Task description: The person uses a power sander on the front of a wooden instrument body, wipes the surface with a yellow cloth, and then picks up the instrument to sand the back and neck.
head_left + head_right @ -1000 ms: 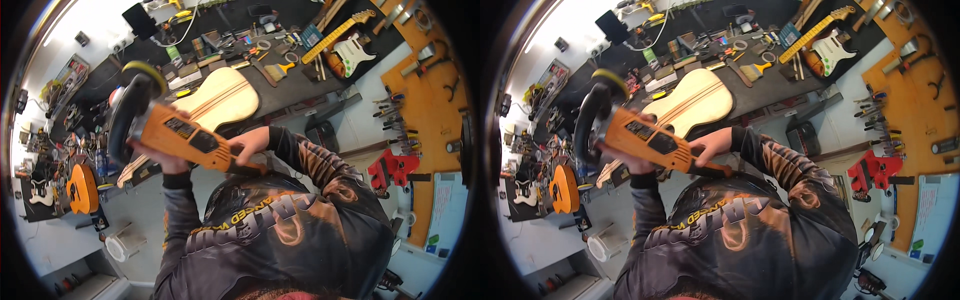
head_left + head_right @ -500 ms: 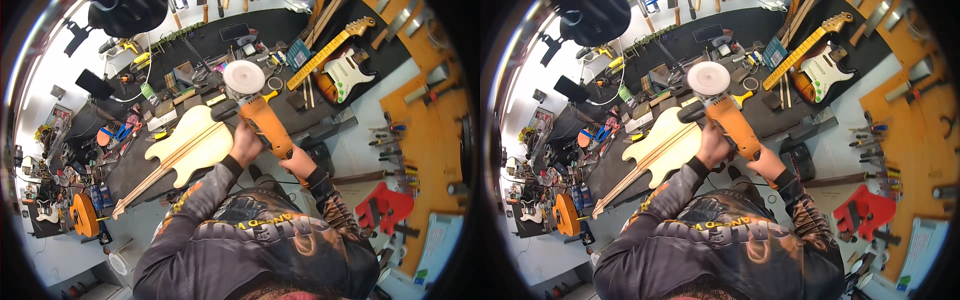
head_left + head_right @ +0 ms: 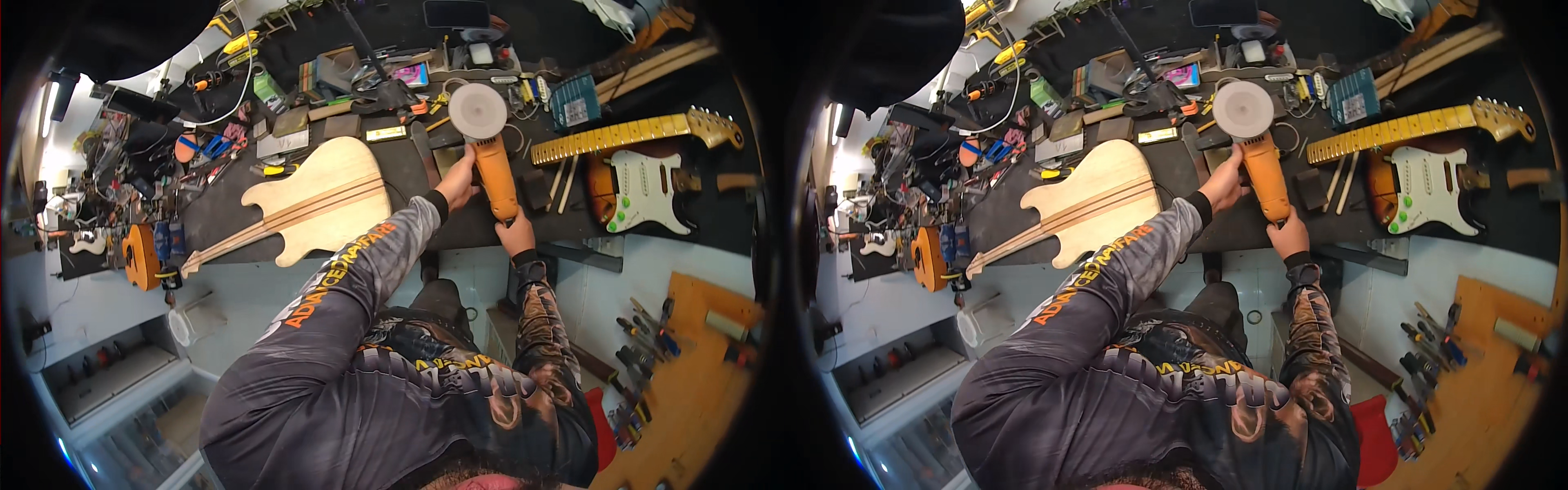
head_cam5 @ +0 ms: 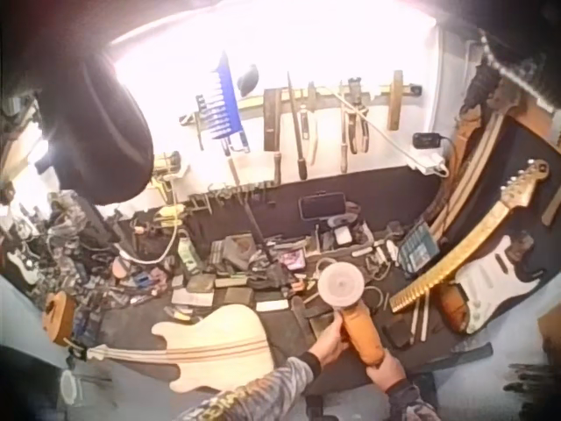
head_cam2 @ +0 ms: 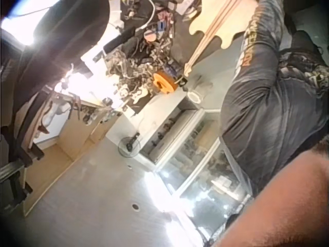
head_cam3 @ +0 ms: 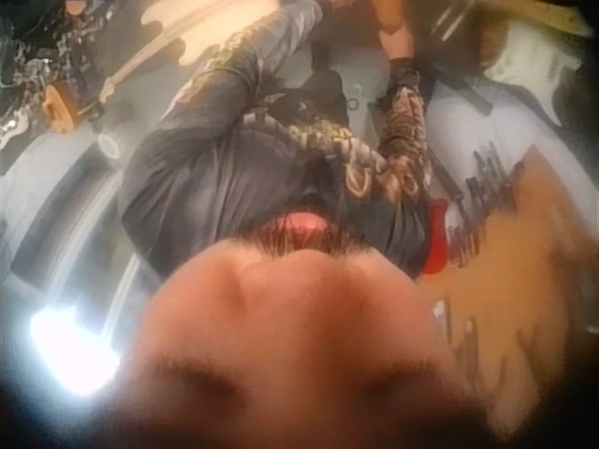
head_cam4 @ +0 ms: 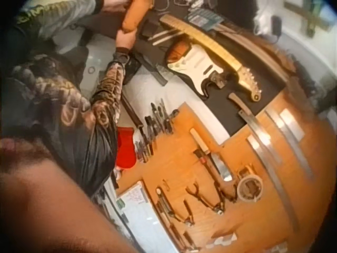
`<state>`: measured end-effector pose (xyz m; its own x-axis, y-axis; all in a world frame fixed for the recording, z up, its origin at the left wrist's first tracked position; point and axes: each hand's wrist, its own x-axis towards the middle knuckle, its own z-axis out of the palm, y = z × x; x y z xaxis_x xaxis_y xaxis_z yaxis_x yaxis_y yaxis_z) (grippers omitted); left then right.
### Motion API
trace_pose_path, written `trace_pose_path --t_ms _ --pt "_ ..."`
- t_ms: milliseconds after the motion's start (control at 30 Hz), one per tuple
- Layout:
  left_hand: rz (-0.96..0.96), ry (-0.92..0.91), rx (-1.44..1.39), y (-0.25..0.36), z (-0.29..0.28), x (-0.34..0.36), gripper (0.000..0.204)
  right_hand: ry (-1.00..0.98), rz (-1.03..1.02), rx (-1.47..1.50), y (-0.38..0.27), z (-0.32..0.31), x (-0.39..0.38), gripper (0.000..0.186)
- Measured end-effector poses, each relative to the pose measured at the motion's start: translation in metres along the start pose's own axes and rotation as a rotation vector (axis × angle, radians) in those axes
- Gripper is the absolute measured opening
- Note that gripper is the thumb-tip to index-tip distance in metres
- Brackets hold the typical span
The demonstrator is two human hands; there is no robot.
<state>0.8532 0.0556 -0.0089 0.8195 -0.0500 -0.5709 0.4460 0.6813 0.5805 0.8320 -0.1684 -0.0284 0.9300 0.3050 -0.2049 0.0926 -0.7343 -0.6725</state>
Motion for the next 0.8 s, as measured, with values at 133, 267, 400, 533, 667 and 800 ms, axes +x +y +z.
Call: trace_pose_path --t_ms 133,267,400,533,667,800 --pt "0.017 -0.115 0.051 -0.001 -0.004 0.003 0.068 -0.008 -0.079 -0.035 0.023 -0.006 0.014 0.053" --pt "-0.030 -0.103 0.170 0.007 -0.003 -0.011 0.068 0.020 -0.087 -0.096 0.022 -0.001 0.013 0.049" --pt "-0.015 -0.134 0.376 0.022 -0.014 -0.044 0.078 0.016 -0.219 -0.248 0.017 -0.001 0.013 0.050" --pt "-0.010 -0.192 0.701 0.038 -0.038 -0.104 0.065 0.001 -0.211 -0.187 0.039 -0.003 0.012 0.050" --pt "0.156 -0.039 1.220 0.051 -0.141 -0.219 0.062 0.289 -0.380 -0.320 0.011 -0.013 -0.019 0.051" --pt "-0.025 0.672 1.603 0.042 -0.288 -0.346 0.044 0.237 -0.585 -0.241 -0.083 0.004 -0.053 0.042"
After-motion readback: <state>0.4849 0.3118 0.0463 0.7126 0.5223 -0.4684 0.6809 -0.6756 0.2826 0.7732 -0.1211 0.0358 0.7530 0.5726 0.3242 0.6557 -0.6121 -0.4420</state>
